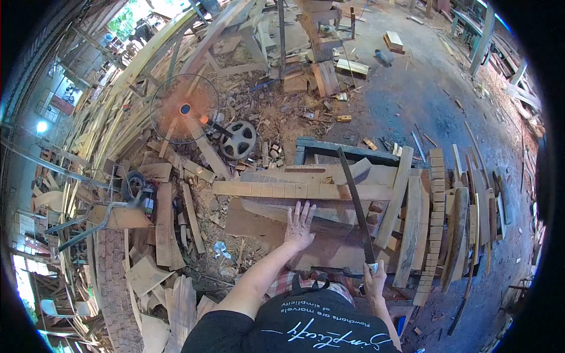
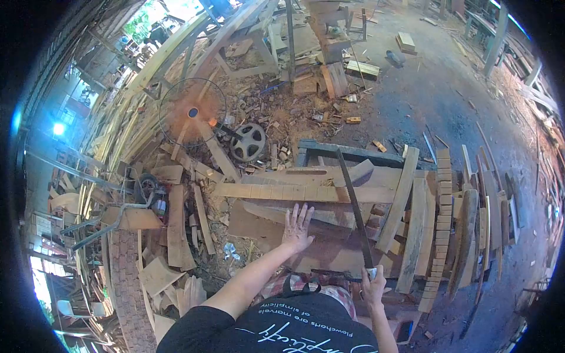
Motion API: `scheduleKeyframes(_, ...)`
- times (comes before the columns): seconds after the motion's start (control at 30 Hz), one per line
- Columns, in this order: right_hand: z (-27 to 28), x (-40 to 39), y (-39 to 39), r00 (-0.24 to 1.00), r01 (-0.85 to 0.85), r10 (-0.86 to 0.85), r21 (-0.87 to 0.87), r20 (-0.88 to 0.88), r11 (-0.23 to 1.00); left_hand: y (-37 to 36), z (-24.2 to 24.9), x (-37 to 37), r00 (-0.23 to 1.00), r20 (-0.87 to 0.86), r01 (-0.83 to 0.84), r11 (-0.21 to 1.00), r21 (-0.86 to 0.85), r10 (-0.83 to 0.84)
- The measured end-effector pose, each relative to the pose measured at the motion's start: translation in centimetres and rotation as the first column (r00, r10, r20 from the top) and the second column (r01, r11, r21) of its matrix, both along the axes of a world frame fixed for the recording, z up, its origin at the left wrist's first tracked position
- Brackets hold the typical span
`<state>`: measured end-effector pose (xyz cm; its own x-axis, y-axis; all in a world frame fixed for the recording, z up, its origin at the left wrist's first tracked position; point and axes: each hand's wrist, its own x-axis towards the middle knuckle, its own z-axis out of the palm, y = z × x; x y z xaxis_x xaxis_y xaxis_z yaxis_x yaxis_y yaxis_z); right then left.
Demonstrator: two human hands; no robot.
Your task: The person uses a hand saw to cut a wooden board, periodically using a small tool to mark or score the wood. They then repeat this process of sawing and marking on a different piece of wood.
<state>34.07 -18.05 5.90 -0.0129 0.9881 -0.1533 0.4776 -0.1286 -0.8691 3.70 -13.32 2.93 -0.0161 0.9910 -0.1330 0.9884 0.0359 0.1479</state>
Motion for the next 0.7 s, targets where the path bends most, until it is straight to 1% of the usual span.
scheduleKeyframes(0.2, -0.1, 0.4, 0.9, 1.0, -0.001, 0.001, -0.025, 0.021, 1.0, 0.1, 0.4, 0.1, 1.0, -0.027, 0.008, 0.999, -0.033, -0.009)
scheduleKeyframes(0.27, 0.2, 0.2, 1.0, 1.0, -0.001, 0.001, -0.001, 0.02, 1.0, 0.1, 0.8, 0.3, 0.999, -0.05, 0.0, 0.997, -0.083, -0.004)
scheduleKeyframes(0.3, 0.3, 0.2, 1.1, 1.0, -0.001, 0.001, 0.02, 0.024, 1.0, 0.2, 0.9, 0.3, 0.999, -0.052, 0.001, 0.997, -0.079, -0.005)
scheduleKeyframes(0.37, 0.4, 0.2, 1.1, 1.0, -0.002, 0.001, 0.025, 0.031, 1.0, 0.3, 1.2, 0.4, 0.997, -0.079, -0.004, 0.991, -0.131, -0.006)
scheduleKeyframes(0.43, 0.0, 0.4, 1.0, 0.999, 0.0, -0.001, 0.028, 0.037, 1.0, 0.4, 1.4, 0.3, 0.997, -0.079, 0.004, 0.989, -0.145, -0.015)
scheduleKeyframes(0.5, -0.9, 0.6, 0.9, 1.0, -0.006, 0.006, 0.029, -0.004, 1.0, 0.5, 1.7, 0.2, 0.997, -0.079, 0.008, 0.987, -0.163, -0.021)
scheduleKeyframes(0.53, -0.8, 0.6, 1.0, 1.0, -0.004, 0.005, 0.029, -0.007, 1.0, 0.5, 1.8, 0.2, 0.996, -0.083, 0.009, 0.984, -0.18, -0.024)
scheduleKeyframes(0.6, -0.3, 0.5, 1.2, 0.998, 0.007, -0.004, 0.05, -0.064, 0.999, 0.6, 2.0, 0.2, 0.996, -0.088, 0.012, 0.979, -0.201, -0.031)
scheduleKeyframes(0.7, -0.6, 0.8, 1.3, 0.999, 0.008, -0.006, 0.027, -0.049, 1.0, 0.6, 2.1, 0.4, 0.995, -0.094, 0.019, 0.98, -0.197, -0.038)
